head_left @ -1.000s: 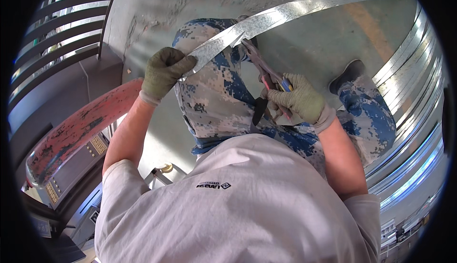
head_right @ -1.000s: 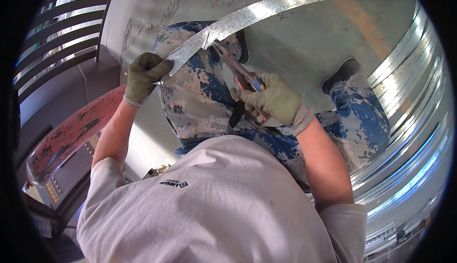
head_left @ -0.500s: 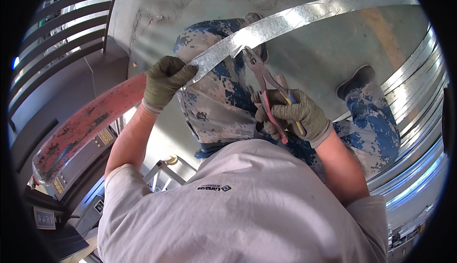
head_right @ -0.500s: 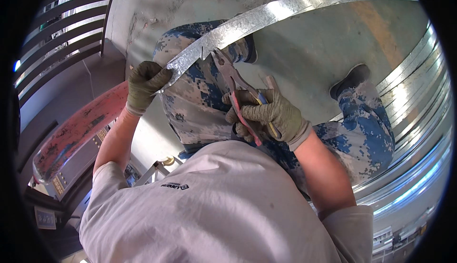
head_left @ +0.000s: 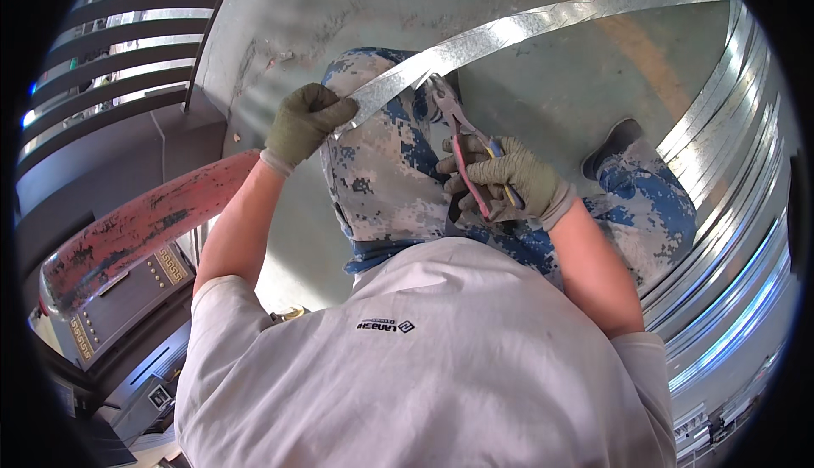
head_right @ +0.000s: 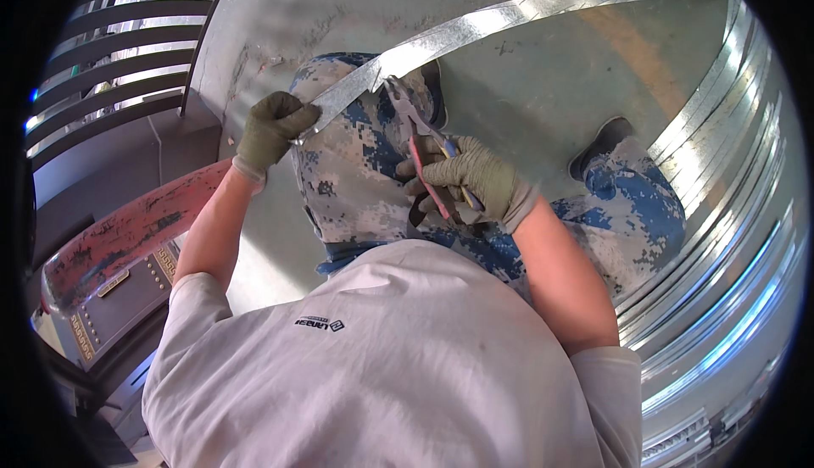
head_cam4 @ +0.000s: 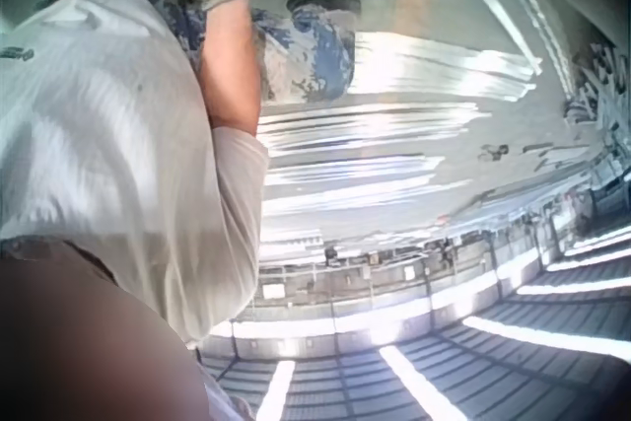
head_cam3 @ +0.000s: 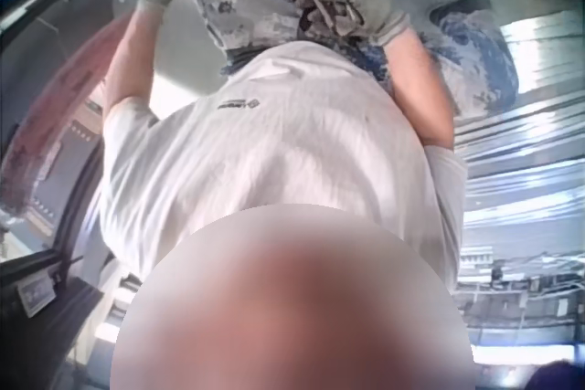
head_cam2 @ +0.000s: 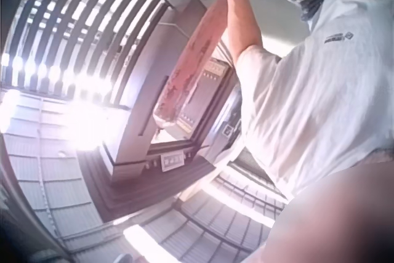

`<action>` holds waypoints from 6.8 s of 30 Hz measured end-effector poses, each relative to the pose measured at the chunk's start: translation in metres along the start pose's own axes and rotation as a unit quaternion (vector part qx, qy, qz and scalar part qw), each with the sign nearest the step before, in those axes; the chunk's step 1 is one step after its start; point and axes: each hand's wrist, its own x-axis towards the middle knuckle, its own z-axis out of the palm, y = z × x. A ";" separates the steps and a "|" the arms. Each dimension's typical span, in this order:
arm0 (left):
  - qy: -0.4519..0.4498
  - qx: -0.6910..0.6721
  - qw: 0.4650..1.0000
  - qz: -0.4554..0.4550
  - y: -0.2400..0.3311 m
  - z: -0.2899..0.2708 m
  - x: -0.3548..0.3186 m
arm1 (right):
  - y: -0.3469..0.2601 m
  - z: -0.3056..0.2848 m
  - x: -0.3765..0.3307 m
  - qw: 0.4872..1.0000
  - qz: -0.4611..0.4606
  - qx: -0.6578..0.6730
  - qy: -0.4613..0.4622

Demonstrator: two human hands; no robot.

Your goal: The person kneels on the floor and uses tin snips to cut a long metal strip into smaller segments. They repeatedly position the snips, cut, and set the pieces aside on the floor.

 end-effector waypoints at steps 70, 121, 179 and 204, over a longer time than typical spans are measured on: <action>-0.028 -0.635 0.771 0.042 0.056 0.087 -0.113 | -0.042 0.052 0.006 0.956 -0.278 -0.079 -0.040; -0.041 -0.646 0.756 0.095 0.026 0.068 -0.045 | 0.025 0.051 0.003 0.814 -0.206 -0.502 0.206; -0.045 -0.696 0.716 0.022 0.009 0.052 -0.048 | 0.044 0.052 0.008 0.954 0.030 0.215 -0.206; -0.036 -0.636 0.767 0.079 0.008 0.060 -0.042 | 0.040 0.038 -0.001 0.993 -0.071 -0.082 0.044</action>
